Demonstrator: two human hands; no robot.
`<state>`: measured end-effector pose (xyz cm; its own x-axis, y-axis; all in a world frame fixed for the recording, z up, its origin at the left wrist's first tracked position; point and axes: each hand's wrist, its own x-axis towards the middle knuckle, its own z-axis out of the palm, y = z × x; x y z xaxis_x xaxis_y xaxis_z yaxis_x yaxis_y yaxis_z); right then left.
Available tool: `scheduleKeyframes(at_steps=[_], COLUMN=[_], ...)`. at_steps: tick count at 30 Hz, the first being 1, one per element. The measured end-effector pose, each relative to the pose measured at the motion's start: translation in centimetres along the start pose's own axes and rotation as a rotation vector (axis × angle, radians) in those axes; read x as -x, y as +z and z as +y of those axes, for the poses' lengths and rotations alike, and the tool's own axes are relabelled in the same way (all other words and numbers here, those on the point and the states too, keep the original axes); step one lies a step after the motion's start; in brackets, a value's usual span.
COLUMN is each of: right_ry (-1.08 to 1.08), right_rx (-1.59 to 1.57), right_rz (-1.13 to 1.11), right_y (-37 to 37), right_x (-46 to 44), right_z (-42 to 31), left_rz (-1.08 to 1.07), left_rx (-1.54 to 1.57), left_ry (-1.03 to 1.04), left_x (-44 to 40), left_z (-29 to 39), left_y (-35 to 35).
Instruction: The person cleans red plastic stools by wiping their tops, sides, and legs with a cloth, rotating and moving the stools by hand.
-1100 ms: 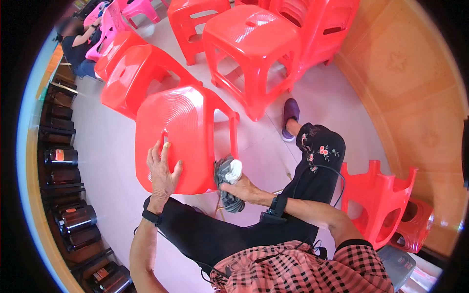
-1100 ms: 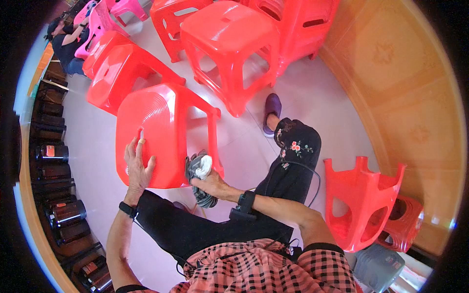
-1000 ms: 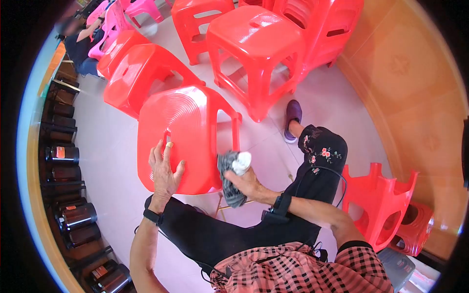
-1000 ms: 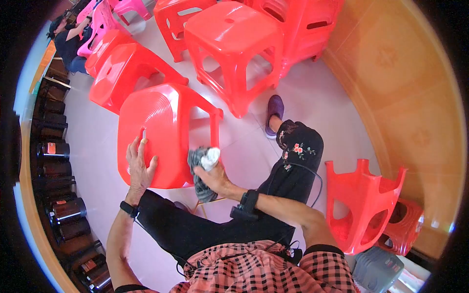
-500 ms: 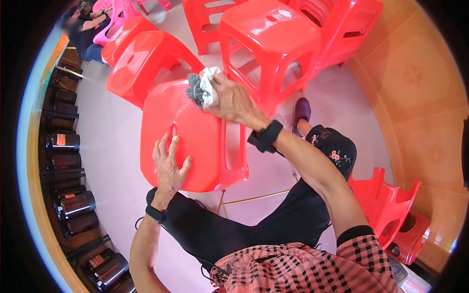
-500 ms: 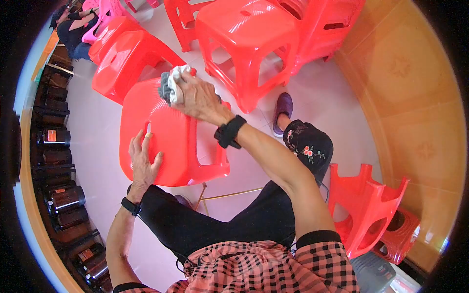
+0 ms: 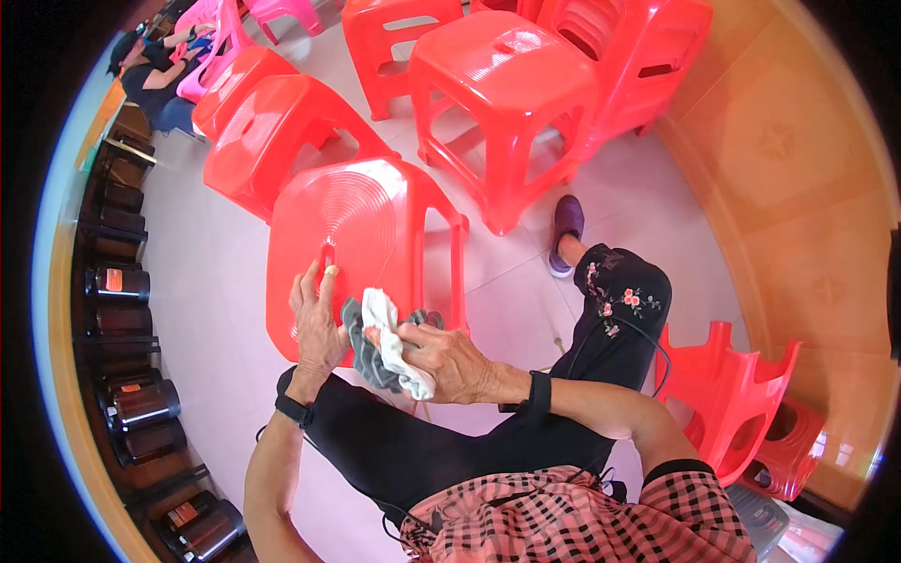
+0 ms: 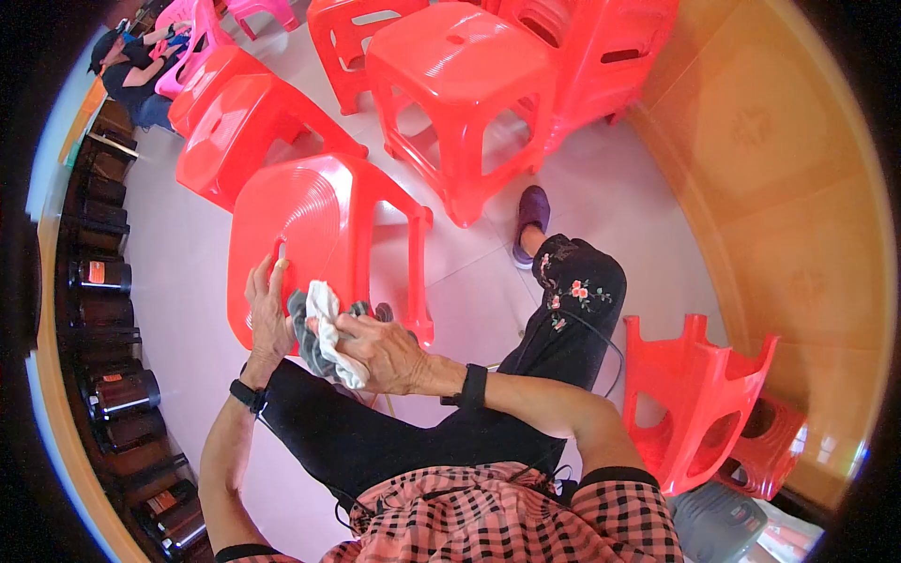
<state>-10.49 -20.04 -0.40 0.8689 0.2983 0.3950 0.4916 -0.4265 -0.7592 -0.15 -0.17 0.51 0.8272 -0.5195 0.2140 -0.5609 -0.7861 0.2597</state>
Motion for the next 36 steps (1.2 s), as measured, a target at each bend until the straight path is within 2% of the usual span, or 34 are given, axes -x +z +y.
scheduleKeyframes(at_steps=[3,7,9,10,12,13,14,15,16,17,19,20,21,24,25,27,28,30,31,32,34,36], right_ry=[-0.054,-0.004,0.015,0.020,0.210,0.326,0.303,0.381,0.377,0.410,0.650,0.823,0.773,0.968,0.977,0.960,0.975,0.887,1.117,0.985,1.079,1.245], right_rx=[-0.105,-0.250,-0.339,-0.342,-0.548,-0.533,-0.403,-0.276,-0.057,0.027,-0.147,-0.028,-0.022,-0.077,-0.085,-0.369,-0.374,-0.552,-0.424,-0.378,-0.369,-0.206], right_rz=[-0.060,-0.143,-0.291,-0.293,-0.432,-0.535,-0.520,-0.570,-0.530,-0.526,-0.261,-0.185,-0.069,0.035,0.027,0.297,0.297,0.557,0.490,0.686,0.553,0.524], right_y=[-0.2,-1.8,-3.1,-3.1,-3.0,-3.8,-4.6,-5.2,-3.9,-5.2,-6.1,-8.9,-8.8,-6.0,-5.0,-3.0,-0.6,5.1,5.2,6.9,8.5,9.7], right_x=[1.0,0.7,0.1,0.1,0.5,0.2,-0.3,-0.8,-0.6,-2.1,-4.4,-6.9,-7.9,-9.9,-9.6,-8.4,-7.4,-4.5,-3.9,-3.2,-0.7,0.6], right_z=[0.8,2.0,2.6,3.5,6.0,7.2,8.3,10.3,14.4,16.1,20.0,17.2,18.7,25.1,26.2,27.6,29.9,35.3,33.7,33.0,31.0,26.4], left_rz=[-0.021,-0.043,-0.054,-0.059,-0.065,-0.072,-0.078,-0.086,-0.093,-0.100,-0.117,-0.121,-0.124,-0.147,-0.160,-0.164,-0.180,-0.164,-0.171,-0.177,-0.160,-0.150], left_rx=[-0.021,-0.044,-0.038,-0.035,-0.033,-0.029,-0.033,-0.037,-0.032,-0.037,-0.038,-0.039,-0.042,-0.047,-0.047,-0.056,-0.054,-0.081,-0.094,-0.093,-0.109,-0.119], left_ry=[-0.043,-0.060,-0.073,-0.077,-0.083,-0.087,-0.090,-0.090,-0.088,-0.094,-0.104,-0.103,-0.102,-0.101,-0.107,-0.123,-0.123,-0.123,-0.123,-0.122,-0.092,-0.077], left_x=[0.0,-0.1,-0.1,-0.1,0.0,0.0,0.0,-0.1,-0.2,-0.2,-0.2,-0.2,-0.2,-0.3,-0.2,0.0,0.0,0.3,0.3,0.3,0.4,0.3], left_z=[-0.1,0.1,0.1,0.2,0.1,0.0,0.0,0.0,0.0,0.0,0.2,0.3,0.4,0.3,0.2,0.1,-0.1,-0.3,-0.4,-0.5,-0.7,-1.0], left_y=[0.3,0.2,0.2,0.1,0.1,0.1,0.1,0.2,0.1,0.1,0.0,0.0,0.0,-0.1,0.0,0.2,0.2,0.3,0.4,0.5,0.6,0.8])
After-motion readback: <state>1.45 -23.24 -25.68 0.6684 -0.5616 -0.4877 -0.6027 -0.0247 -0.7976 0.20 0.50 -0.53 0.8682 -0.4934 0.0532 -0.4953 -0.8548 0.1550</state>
